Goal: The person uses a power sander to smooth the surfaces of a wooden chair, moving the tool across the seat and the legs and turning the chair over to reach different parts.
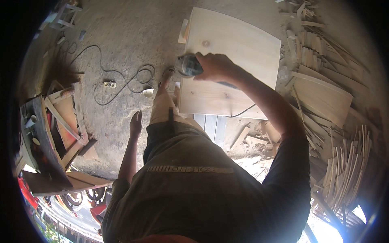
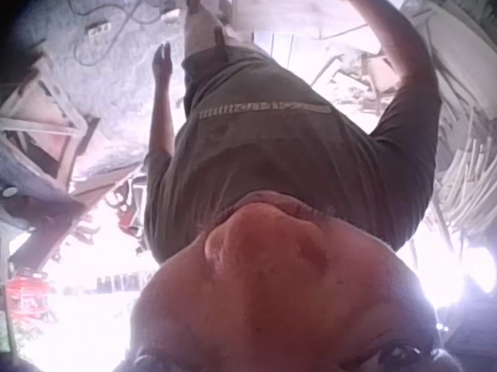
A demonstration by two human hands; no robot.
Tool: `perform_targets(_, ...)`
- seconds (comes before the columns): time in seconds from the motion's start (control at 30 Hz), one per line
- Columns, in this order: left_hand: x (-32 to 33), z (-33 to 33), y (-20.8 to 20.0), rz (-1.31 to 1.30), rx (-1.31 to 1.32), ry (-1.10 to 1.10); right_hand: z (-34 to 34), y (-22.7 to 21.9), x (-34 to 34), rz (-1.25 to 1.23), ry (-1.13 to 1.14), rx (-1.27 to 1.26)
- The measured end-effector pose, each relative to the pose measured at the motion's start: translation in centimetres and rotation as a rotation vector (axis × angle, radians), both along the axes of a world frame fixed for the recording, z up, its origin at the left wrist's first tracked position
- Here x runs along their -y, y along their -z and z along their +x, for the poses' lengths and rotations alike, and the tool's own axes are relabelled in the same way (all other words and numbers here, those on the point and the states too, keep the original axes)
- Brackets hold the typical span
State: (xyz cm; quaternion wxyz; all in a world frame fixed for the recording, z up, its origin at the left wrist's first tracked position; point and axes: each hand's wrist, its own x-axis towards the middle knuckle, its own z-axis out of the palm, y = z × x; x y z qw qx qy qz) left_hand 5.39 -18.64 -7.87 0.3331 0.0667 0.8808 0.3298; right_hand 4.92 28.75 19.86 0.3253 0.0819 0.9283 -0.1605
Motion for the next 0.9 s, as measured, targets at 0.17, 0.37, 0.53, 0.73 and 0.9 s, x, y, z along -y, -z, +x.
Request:
perform_targets(0.17, -11.8, -2.7, -3.7, 0.392, 0.103, 0.162, -7.5, 2.2, -6.9, 0.074, 0.176, -0.122)
perform_targets(0.37, -21.0, -1.8, -7.5, 0.367, 0.39, 0.57, -12.8, 7.2, -16.2, -0.045, 0.535, -0.382)
perform_targets(0.53, -19.5, -3.6, -9.6, 0.255, 0.446, 0.758, -8.8, 9.3, -15.8, -0.135, 0.481, -0.496)
perform_targets(0.73, -13.7, -5.3, -4.8, 0.161, 0.348, 0.937, -1.1, 7.7, -9.1, -0.234, 0.473, -0.294)
perform_targets(0.9, -6.1, -4.8, -2.9, -0.007, 0.254, 0.508, 6.1, 6.0, -1.5, -0.27, 0.308, -0.158)
